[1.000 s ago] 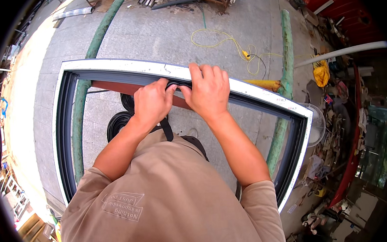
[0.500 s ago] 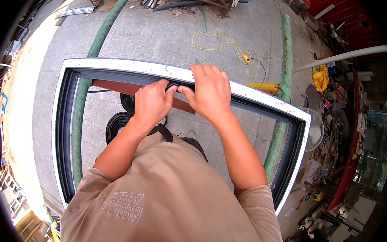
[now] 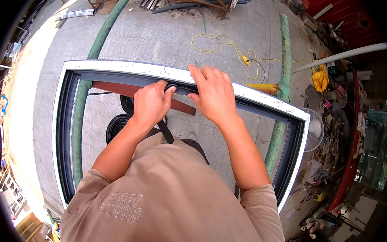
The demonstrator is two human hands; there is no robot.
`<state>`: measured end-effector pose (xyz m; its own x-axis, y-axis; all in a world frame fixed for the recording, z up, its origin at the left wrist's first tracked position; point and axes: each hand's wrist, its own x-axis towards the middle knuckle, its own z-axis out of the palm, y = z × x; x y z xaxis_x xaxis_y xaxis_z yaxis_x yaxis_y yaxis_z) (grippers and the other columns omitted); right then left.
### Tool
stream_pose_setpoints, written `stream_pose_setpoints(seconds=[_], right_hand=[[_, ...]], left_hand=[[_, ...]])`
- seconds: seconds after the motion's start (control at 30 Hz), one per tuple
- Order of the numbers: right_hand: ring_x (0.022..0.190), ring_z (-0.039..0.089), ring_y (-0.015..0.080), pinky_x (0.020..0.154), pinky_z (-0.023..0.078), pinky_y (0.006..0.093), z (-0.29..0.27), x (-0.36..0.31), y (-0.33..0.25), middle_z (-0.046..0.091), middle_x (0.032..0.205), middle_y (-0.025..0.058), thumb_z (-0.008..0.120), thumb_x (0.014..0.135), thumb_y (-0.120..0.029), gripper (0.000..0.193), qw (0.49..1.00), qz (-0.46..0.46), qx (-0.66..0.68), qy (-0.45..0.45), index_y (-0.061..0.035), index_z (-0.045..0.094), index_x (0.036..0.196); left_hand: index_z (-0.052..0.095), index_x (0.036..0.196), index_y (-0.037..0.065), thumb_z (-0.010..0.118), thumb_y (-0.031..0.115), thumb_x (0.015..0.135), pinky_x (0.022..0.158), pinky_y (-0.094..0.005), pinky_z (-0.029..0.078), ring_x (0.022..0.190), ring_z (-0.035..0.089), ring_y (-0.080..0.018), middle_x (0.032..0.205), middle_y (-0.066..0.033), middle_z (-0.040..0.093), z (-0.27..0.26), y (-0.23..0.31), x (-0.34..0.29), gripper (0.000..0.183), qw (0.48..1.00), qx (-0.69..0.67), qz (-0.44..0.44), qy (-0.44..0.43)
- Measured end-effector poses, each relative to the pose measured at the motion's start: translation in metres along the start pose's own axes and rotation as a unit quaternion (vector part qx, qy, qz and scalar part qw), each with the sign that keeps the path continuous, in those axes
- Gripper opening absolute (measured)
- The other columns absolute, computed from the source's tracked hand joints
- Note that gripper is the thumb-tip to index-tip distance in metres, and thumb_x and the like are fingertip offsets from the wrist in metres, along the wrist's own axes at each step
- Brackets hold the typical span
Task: The person installs a black rubber seal into the groove of a white window frame using their hands and then trims the excess with shears.
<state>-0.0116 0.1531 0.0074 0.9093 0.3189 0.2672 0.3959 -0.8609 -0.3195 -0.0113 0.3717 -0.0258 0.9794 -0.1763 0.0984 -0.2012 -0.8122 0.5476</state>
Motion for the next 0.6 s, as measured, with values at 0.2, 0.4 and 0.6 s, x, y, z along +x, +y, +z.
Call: stream_pose_setpoints(seconds=[0.2,0.4,0.6], right_hand=[[0.108,0.069,0.0322,0.096,0.053,0.0471,0.011,-0.025,0.025,0.074,0.122,0.0085,0.102,0.076,-0.029,0.086,0.995,0.001,-0.082,0.059,-0.0115,0.069,0.154],[0.107,0.069,0.0313,0.093,0.053,0.0467,0.014,-0.023,0.029,0.074,0.122,0.009,0.101,0.075,-0.022,0.081,0.992,-0.025,-0.102,0.068,-0.0114,0.07,0.148],[0.103,0.068,0.0306,0.089,0.052,0.0454,0.016,-0.021,0.026,0.074,0.117,0.0079,0.102,0.07,-0.026,0.081,0.991,-0.021,-0.108,0.078,-0.0121,0.073,0.144]], left_hand=[[0.076,0.095,0.002,0.076,0.032,0.107,0.074,-0.0584,0.061,0.081,0.077,-0.0484,0.083,-0.0237,0.078,0.003,-0.001,-0.002,0.033,1.0,-0.005,-0.004,-0.002],[0.076,0.098,0.002,0.076,0.033,0.107,0.075,-0.0589,0.059,0.083,0.076,-0.048,0.086,-0.0234,0.078,0.004,-0.001,-0.001,0.032,1.0,-0.006,-0.01,-0.007],[0.077,0.099,0.002,0.076,0.033,0.107,0.075,-0.0588,0.059,0.083,0.076,-0.048,0.085,-0.0234,0.078,0.006,0.002,0.0,0.032,1.0,-0.01,-0.016,-0.002]])
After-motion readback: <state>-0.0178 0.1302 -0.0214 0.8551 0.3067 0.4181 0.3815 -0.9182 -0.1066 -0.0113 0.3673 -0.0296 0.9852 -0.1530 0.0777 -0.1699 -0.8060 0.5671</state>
